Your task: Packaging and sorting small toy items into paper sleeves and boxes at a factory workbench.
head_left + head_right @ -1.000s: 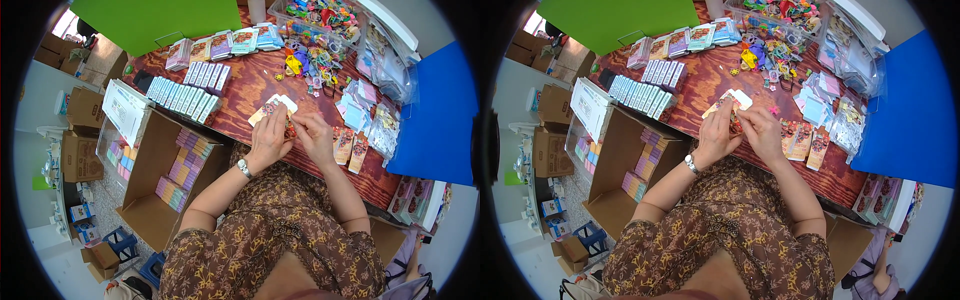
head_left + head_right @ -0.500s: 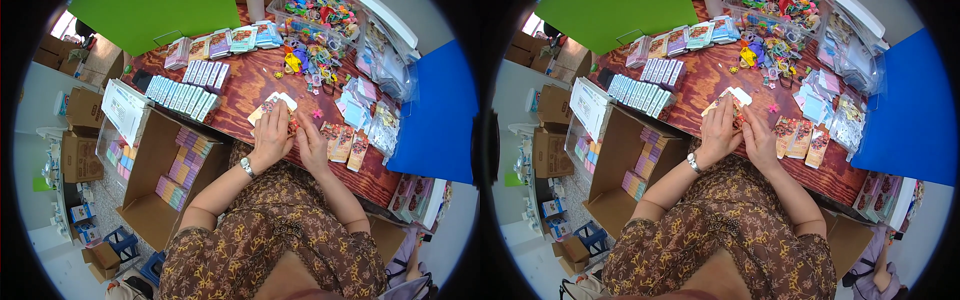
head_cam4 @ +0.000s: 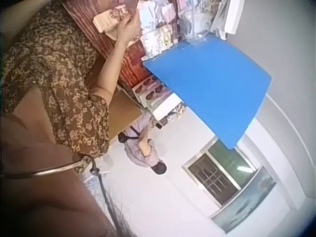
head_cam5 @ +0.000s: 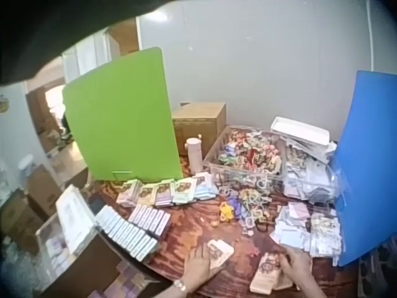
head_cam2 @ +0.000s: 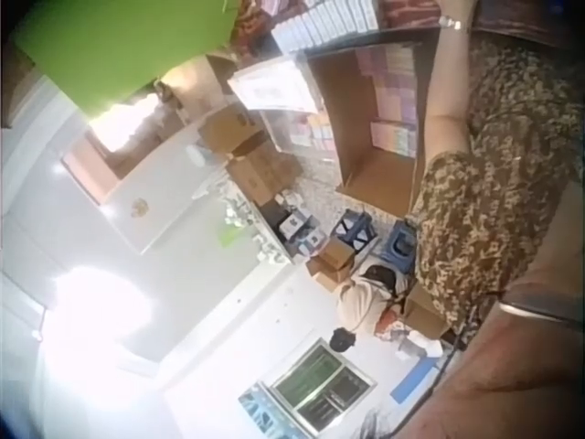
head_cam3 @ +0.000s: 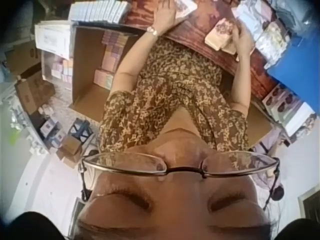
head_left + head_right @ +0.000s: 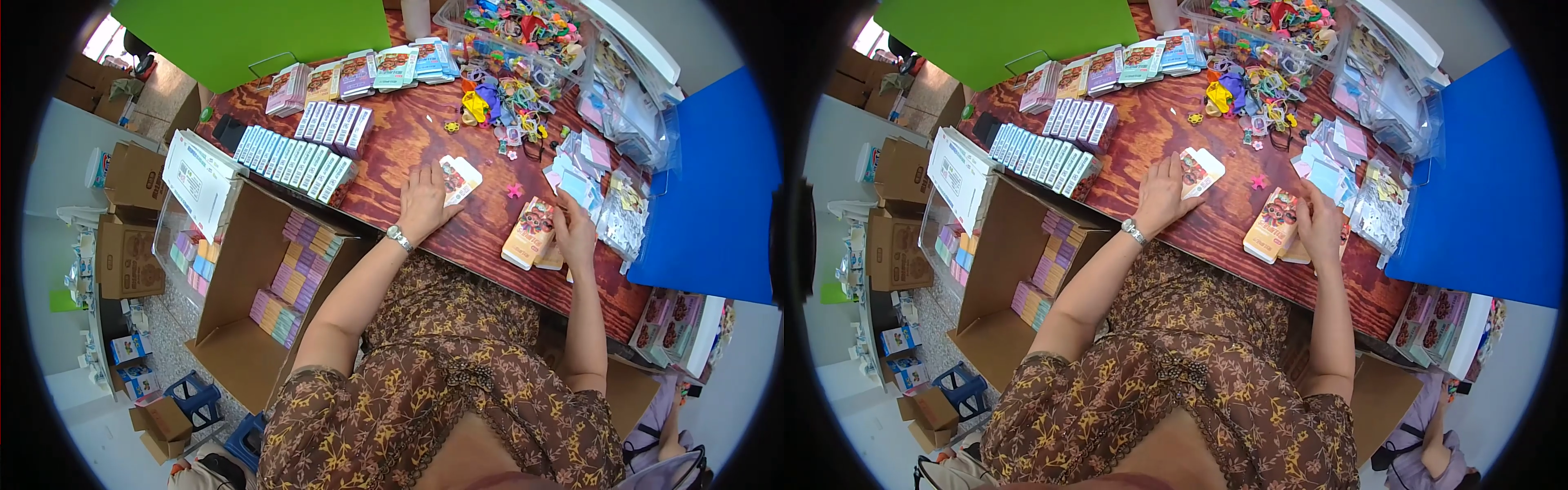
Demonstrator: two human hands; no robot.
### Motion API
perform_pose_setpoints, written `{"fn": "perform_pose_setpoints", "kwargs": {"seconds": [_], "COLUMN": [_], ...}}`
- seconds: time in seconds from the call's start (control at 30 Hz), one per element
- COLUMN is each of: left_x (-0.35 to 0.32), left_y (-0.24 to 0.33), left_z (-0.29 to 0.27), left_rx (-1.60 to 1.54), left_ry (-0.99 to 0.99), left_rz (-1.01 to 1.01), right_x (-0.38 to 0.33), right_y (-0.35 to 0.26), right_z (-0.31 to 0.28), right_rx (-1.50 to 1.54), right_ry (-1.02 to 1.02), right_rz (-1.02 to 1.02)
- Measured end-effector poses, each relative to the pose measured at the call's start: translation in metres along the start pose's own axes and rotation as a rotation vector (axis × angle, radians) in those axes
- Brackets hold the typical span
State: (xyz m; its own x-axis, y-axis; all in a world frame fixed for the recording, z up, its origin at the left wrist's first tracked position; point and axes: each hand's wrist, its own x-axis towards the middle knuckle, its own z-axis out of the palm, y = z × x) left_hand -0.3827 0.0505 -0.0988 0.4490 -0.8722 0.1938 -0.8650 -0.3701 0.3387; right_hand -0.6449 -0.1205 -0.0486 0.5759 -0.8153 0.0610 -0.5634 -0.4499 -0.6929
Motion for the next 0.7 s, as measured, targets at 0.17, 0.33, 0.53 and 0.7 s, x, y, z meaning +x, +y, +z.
{"fn": "perform_pose_setpoints", "kwargs": {"seconds": [0.17, 0.33, 0.53, 0.7], "left_x": [0.001, -0.015, -0.025, -0.029], "left_y": [0.012, 0.015, 0.043, 0.042], "left_z": [-0.009, -0.012, -0.048, -0.048], "left_rx": [-0.062, -0.189, -0.306, -0.27], "left_ry": [-0.005, 0.256, 0.298, 0.317], "left_rz": [0.006, 0.13, 0.197, 0.154], "right_x": [0.003, -0.001, 0.002, -0.008], "right_y": [-0.016, -0.068, -0.078, -0.103], "right_z": [0.017, 0.04, 0.078, 0.061], "right_rx": [-0.247, -0.129, 0.632, 0.469], "right_ry": [0.261, 0.164, -0.062, 0.027], "right_rz": [-0.398, -0.517, -0.091, -0.294]}}
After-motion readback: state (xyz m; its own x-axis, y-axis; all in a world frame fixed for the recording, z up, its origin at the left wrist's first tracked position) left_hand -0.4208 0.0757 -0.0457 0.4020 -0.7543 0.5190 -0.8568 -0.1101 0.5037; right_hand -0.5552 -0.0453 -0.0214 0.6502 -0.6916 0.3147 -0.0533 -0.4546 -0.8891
